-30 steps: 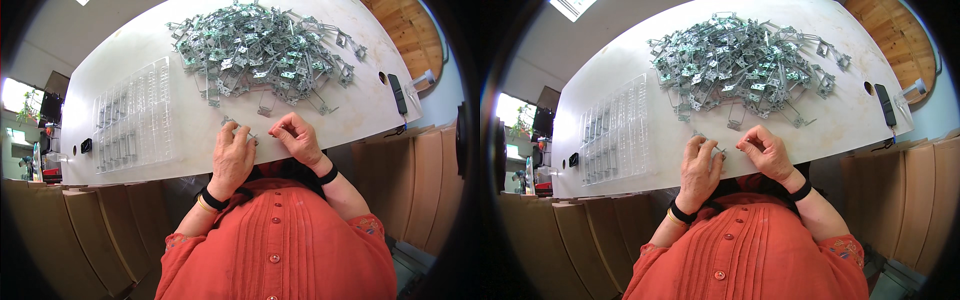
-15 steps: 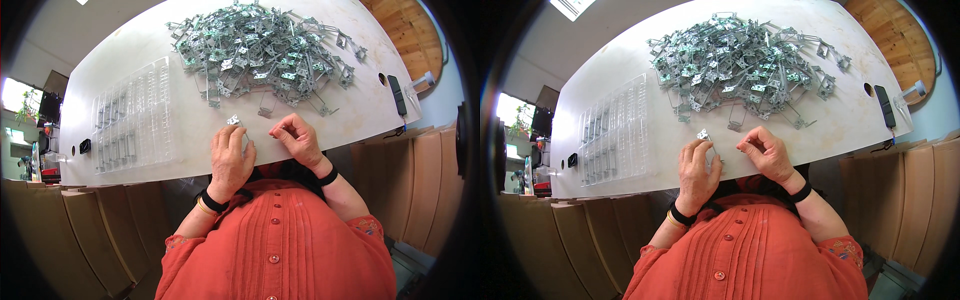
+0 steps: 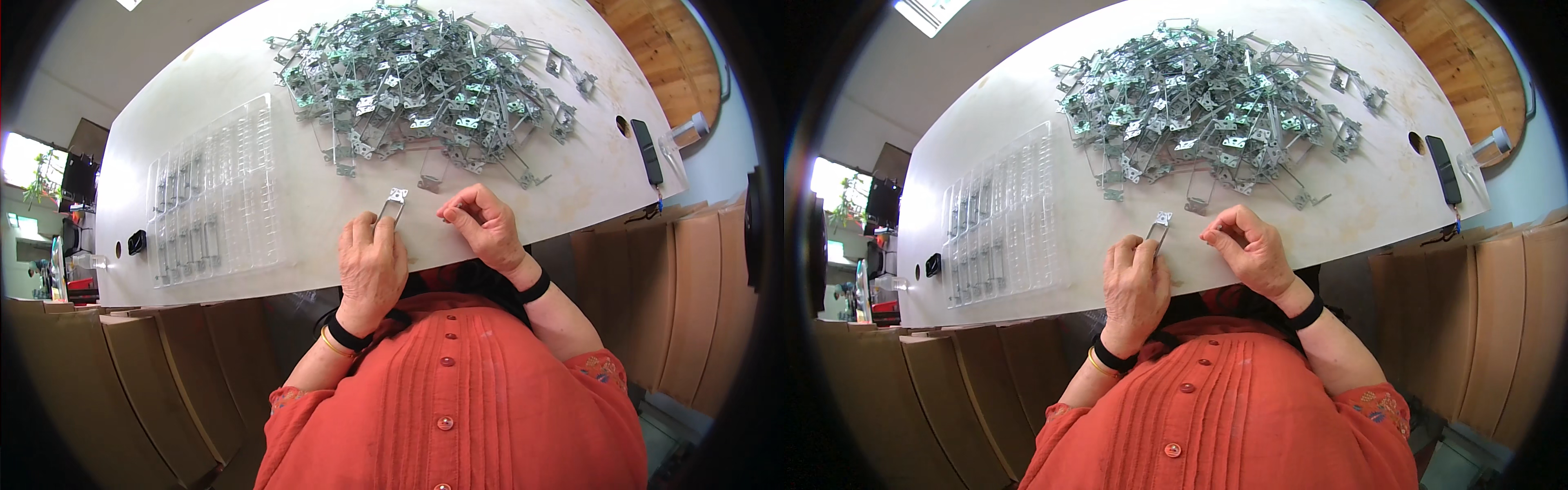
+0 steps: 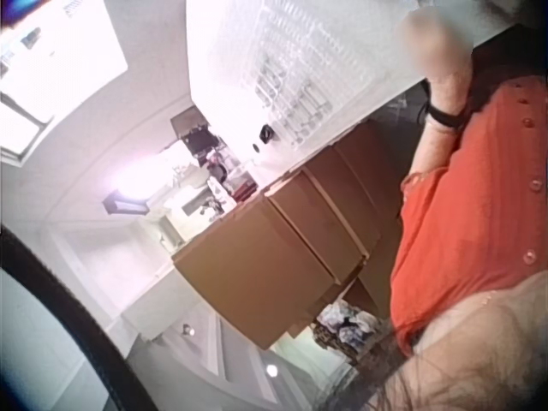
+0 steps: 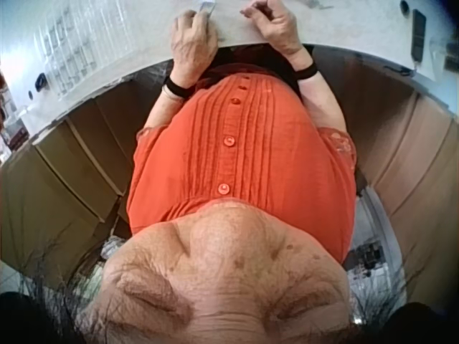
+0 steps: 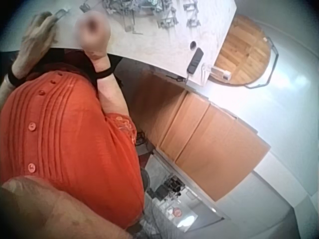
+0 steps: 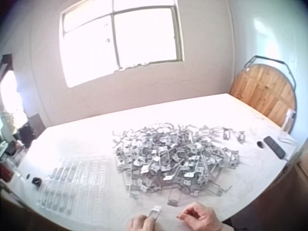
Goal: The person assembles small metal hardware components by hand at a white table. They pick up individual pieces from a pile, fit them together, and place the assembled units into a clear plastic tray. The process is repeated continuously throughout the clip.
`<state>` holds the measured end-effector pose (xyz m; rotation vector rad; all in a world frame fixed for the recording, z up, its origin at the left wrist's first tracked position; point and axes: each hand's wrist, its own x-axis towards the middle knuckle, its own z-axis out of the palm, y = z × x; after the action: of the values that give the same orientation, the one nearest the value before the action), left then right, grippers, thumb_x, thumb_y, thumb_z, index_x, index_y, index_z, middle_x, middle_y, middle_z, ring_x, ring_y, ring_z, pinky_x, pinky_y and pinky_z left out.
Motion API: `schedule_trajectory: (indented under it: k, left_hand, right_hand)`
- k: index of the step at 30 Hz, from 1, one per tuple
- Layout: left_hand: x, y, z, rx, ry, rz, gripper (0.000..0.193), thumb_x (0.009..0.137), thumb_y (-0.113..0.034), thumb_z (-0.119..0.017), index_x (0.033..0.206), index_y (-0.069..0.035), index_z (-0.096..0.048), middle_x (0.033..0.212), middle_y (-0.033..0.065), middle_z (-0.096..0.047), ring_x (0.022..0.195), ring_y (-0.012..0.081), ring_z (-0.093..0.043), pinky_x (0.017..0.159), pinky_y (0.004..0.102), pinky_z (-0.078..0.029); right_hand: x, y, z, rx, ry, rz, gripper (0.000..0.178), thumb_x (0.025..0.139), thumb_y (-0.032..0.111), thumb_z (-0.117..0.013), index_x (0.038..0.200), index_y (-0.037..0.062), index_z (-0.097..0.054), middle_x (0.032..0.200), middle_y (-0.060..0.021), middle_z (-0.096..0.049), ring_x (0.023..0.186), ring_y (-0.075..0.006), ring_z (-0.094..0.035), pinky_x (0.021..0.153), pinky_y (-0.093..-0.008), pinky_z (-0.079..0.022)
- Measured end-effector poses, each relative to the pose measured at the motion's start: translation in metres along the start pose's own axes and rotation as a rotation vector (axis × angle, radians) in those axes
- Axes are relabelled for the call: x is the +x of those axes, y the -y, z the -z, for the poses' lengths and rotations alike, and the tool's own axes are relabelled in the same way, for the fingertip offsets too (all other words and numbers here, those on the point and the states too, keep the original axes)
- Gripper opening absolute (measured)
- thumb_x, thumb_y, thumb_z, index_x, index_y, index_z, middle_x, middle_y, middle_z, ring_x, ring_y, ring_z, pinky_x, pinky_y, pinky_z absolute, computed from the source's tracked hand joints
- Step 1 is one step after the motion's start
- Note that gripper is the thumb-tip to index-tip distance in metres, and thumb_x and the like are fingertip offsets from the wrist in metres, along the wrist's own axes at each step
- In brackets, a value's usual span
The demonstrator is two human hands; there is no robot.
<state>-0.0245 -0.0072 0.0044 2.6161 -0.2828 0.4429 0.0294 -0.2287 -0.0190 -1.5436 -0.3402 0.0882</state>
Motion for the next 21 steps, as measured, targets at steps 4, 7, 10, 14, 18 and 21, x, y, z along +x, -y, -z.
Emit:
schedule_trajectory:
  k: [4,7,10,14,18,21]
  left_hand:
    - [-0.002,-0.006,0.004,0.003,-0.052,-0.038,0.025,0.095,-0.012,-0.074,0.117,-0.001,-0.070,0.120,0.0216,-0.065,0.110,0.0397,-0.062,0.095,0.0486,-0.050]
    - [-0.004,-0.005,0.001,0.008,-0.061,-0.066,0.025,0.095,-0.011,-0.074,0.117,0.000,-0.070,0.122,0.0215,-0.066,0.112,0.0401,-0.063,0.097,0.0488,-0.050]
    - [-0.004,-0.004,0.000,-0.005,-0.069,-0.075,0.026,0.093,-0.010,-0.074,0.117,0.000,-0.070,0.122,0.0204,-0.067,0.112,0.0396,-0.064,0.098,0.0487,-0.051]
    - [-0.003,-0.004,0.000,-0.087,-0.083,-0.085,0.033,0.088,-0.004,-0.075,0.120,0.000,-0.068,0.121,0.0187,-0.069,0.109,0.0383,-0.066,0.096,0.0471,-0.052]
    - [-0.003,0.001,-0.004,-0.215,-0.093,-0.125,0.042,0.083,0.001,-0.076,0.124,0.000,-0.066,0.121,0.0186,-0.071,0.103,0.0378,-0.067,0.091,0.0450,-0.054]
    - [-0.002,0.003,-0.007,-0.286,-0.077,-0.175,0.045,0.081,0.002,-0.077,0.124,0.000,-0.066,0.121,0.0188,-0.071,0.100,0.0372,-0.068,0.088,0.0443,-0.056]
  right_hand:
    - [0.001,0.001,-0.003,0.017,-0.053,0.042,0.011,0.104,0.006,-0.073,0.111,0.0035,-0.066,0.104,-0.0034,-0.075,0.094,-0.0076,-0.067,0.084,-0.0249,-0.055]
    - [0.002,-0.003,-0.004,-0.012,-0.125,0.105,0.011,0.102,0.004,-0.075,0.111,0.0035,-0.069,0.102,-0.0029,-0.074,0.091,-0.0088,-0.067,0.082,-0.0256,-0.055]
    - [0.002,-0.002,-0.004,-0.200,-0.126,0.171,0.012,0.099,0.002,-0.077,0.109,0.0032,-0.071,0.099,-0.0043,-0.073,0.087,-0.0113,-0.068,0.078,-0.0268,-0.055]
    - [0.005,0.006,-0.007,-0.404,-0.069,0.212,0.015,0.095,0.000,-0.078,0.109,0.0026,-0.072,0.097,-0.0068,-0.072,0.083,-0.0143,-0.068,0.074,-0.0276,-0.054]
    - [0.003,0.002,-0.008,-0.347,-0.135,0.187,0.013,0.098,0.000,-0.075,0.110,0.0030,-0.072,0.097,-0.0055,-0.073,0.083,-0.0132,-0.068,0.073,-0.0276,-0.055]
    - [0.003,0.001,-0.009,-0.231,-0.203,0.094,0.010,0.100,0.001,-0.073,0.110,0.0033,-0.072,0.097,-0.0041,-0.073,0.083,-0.0115,-0.068,0.074,-0.0274,-0.055]
